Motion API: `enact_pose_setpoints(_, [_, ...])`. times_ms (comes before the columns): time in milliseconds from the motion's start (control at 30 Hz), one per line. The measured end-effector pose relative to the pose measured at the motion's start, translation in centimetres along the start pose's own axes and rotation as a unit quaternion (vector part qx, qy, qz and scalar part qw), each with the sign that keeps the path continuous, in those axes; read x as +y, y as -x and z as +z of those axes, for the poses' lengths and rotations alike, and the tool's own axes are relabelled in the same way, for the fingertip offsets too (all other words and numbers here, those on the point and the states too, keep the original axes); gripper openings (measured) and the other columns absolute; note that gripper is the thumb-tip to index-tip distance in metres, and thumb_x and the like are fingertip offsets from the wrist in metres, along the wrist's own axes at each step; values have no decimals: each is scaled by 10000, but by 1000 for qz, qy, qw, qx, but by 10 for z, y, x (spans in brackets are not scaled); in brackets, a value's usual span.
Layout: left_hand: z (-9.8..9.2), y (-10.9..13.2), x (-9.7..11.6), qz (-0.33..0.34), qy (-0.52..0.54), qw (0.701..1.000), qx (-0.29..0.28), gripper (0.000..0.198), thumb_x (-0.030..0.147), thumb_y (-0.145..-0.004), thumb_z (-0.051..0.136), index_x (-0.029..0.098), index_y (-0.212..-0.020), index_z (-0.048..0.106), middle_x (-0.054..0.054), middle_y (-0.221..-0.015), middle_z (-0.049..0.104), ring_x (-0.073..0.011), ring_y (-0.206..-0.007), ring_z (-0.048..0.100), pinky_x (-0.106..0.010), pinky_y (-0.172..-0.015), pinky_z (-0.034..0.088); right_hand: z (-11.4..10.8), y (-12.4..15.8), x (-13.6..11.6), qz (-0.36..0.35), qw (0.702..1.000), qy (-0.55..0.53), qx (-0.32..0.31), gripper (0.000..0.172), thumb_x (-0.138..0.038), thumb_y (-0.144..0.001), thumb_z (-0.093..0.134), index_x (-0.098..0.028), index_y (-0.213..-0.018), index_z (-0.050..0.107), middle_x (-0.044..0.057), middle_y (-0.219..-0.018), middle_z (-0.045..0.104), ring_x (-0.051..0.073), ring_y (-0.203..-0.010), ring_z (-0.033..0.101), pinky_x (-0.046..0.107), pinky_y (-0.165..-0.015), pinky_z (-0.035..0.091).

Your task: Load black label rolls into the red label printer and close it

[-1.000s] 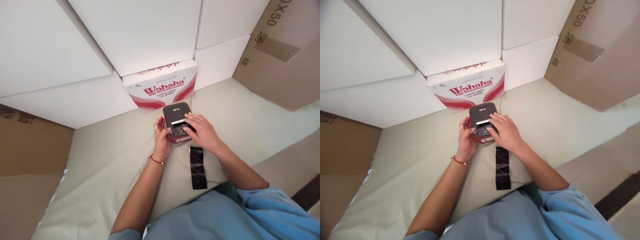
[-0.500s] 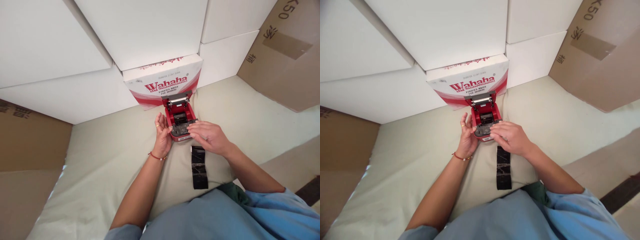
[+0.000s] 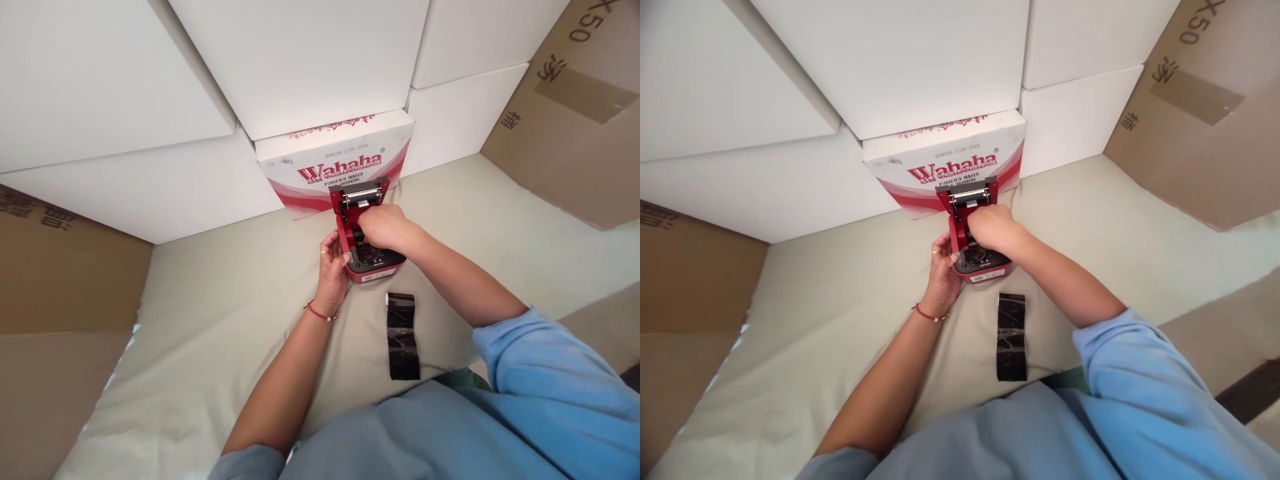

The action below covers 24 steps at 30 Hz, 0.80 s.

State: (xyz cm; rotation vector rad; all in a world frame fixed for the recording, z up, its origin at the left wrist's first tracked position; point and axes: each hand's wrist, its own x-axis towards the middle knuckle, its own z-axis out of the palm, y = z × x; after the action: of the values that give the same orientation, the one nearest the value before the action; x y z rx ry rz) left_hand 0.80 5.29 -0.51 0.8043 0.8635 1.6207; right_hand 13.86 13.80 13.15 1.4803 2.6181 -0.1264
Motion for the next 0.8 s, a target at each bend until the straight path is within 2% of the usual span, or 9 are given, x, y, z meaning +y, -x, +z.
enact_pose_setpoints(167, [1,1,1,-7,-1,1000,2,678,502,-727,923,296,-1299,620,-76,-1501,635,-291,-1459,576,-474,-1258,446,-22,56,21,-14,996,-55,66,253,-322,-972,668,-226,-1167,799,126,-1182,845,351,-1005,796,416,-772,579])
enact_pose_setpoints(233, [0,1,1,-5,-5,1000,-5,668,503,-744,910,296,-1306,612,-80,-1520,623,-295,-1489,552,-479,-1269,430,-28,90,45,-34,985,-134,101,300,-440,-1022,609,-253,-1175,788,82,-1101,850,309,-931,788,404,-764,557])
enact_pose_setpoints(267, [0,1,0,-6,-5,1000,-7,666,503,-753,903,296,-1313,608,-83,-1529,617,-296,-1497,544,-478,-1269,426,-27,106,59,-24,982,-164,88,339,-499,-1036,581,-258,-1148,790,63,-981,844,283,-828,772,395,-719,539])
enact_pose_setpoints(333, [0,1,0,-9,-4,1000,-9,672,508,-759,896,296,-1324,602,-86,-1532,613,-297,-1493,544,-472,-1257,434,-13,132,90,20,982,-180,47,381,-531,-1039,543,-261,-1094,805,50,-835,813,264,-705,733,396,-683,511])
enact_pose_setpoints(467, [0,1,1,-12,10,1000,-8,689,503,-741,915,294,-1320,605,-79,-1490,632,-286,-1451,571,-457,-1235,449,38,158,131,122,981,-151,-27,311,-458,-990,586,-256,-1012,822,102,-946,842,301,-809,769,413,-734,551])
enact_pose_setpoints(533, [0,1,1,-13,21,1000,-6,676,482,-733,929,292,-1303,620,-71,-1473,641,-277,-1434,582,-444,-1221,462,59,164,130,132,977,-165,2,342,-415,-992,562,-233,-1118,823,144,-1140,839,340,-995,790,455,-848,594])
enact_pose_setpoints(633, [0,0,0,-11,30,999,1,647,458,-717,945,295,-1271,654,-59,-1452,656,-269,-1405,602,-418,-1179,498,73,173,100,89,964,-239,81,425,-406,-1060,494,-199,-1305,773,171,-1328,779,330,-1153,765,473,-992,597])
enact_pose_setpoints(733, [-1,-1,-1,-2,27,1000,11,621,451,-699,956,293,-1234,681,-52,-1432,671,-265,-1386,615,-400,-1151,520,81,178,57,-12,951,-307,22,376,-434,-1075,558,-235,-1317,767,126,-1268,791,275,-1091,774,412,-962,609])
enact_pose_setpoints(800, [-2,-1,-2,5,20,1000,15,602,453,-709,950,291,-1226,689,-51,-1439,671,-262,-1395,609,-392,-1149,524,87,179,36,-37,952,-303,-26,321,-390,-1044,633,-259,-1300,775,108,-1250,791,269,-1087,774,393,-950,607])
